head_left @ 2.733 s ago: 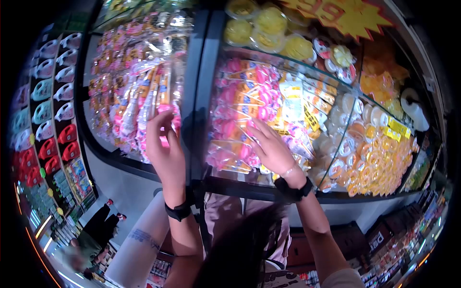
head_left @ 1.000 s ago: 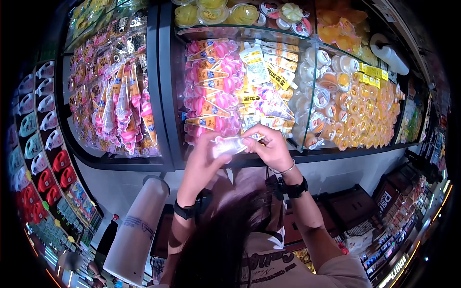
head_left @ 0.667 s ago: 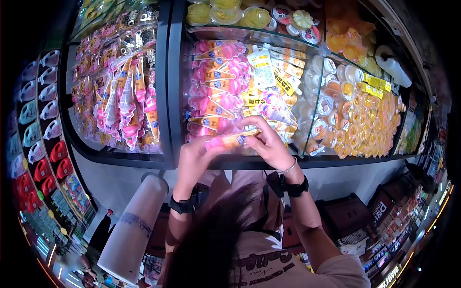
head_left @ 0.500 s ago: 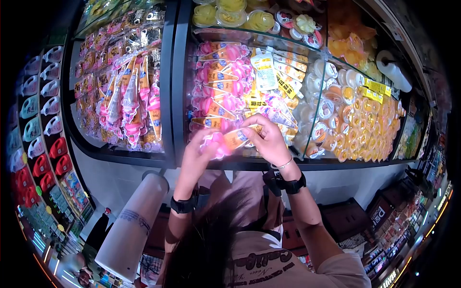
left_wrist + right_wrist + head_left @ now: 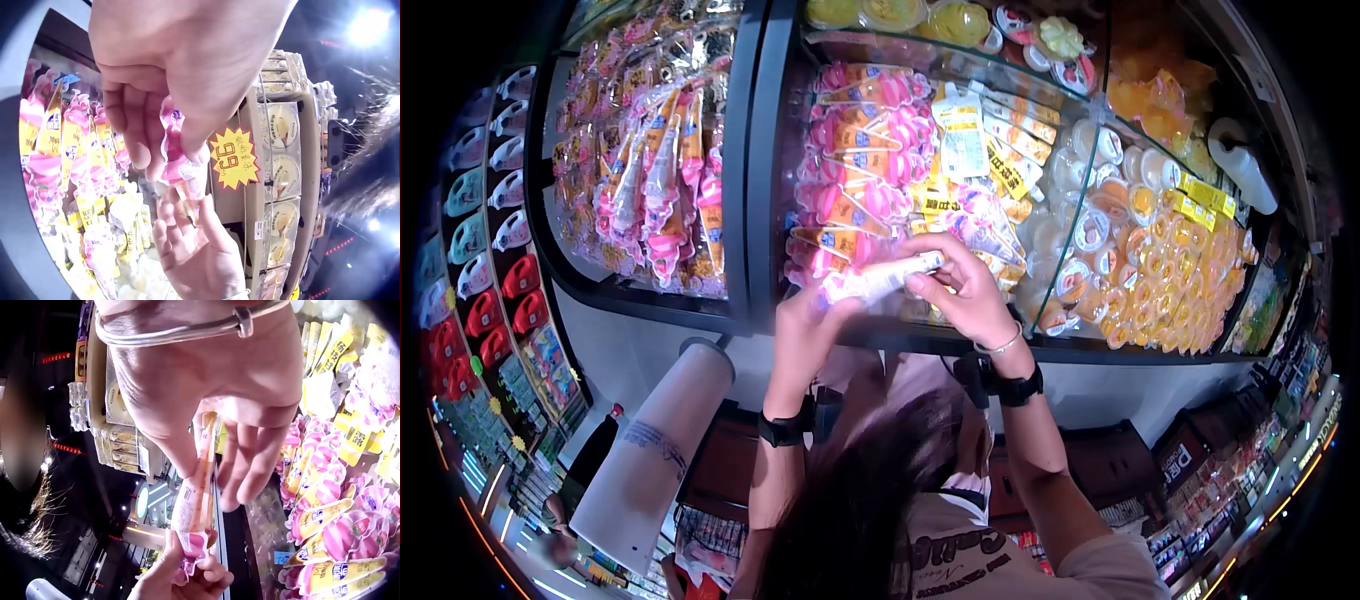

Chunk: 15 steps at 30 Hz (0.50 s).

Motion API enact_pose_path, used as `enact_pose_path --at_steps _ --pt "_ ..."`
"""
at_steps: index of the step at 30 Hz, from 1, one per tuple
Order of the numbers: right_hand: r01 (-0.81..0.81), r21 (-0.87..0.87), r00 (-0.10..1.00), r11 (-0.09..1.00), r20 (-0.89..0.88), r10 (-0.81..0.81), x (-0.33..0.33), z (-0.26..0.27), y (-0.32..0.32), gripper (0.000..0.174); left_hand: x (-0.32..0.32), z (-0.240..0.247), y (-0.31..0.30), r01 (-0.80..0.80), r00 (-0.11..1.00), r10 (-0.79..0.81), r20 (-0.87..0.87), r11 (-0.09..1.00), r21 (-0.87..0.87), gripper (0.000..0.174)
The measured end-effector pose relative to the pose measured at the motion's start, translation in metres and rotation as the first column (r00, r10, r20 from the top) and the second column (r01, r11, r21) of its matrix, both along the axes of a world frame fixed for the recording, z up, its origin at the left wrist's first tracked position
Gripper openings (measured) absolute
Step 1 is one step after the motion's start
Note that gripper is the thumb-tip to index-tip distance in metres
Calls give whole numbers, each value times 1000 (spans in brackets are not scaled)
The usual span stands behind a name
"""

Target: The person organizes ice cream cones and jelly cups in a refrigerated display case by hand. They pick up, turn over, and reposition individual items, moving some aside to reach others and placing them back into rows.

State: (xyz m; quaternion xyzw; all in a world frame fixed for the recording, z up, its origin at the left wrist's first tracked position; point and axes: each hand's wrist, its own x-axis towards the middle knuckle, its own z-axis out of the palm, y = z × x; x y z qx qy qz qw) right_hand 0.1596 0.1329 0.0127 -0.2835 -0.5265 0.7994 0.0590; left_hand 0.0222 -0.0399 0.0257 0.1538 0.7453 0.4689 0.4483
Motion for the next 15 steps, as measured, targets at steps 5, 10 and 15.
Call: enact_pose_path --at_steps 5,10,15 --pt "63 4 991 998 115 -63 5 -16 3 22 13 3 16 -167 986 169 -6 977 131 59" --pt "191 -128 955 973 254 -154 7 -7 14 17 3 -2 31 156 909 -94 -406 980 123 38" --pt "35 -88 980 996 198 -17 2 -10 23 21 -1 -18 35 -209 973 209 98 978 -9 19"
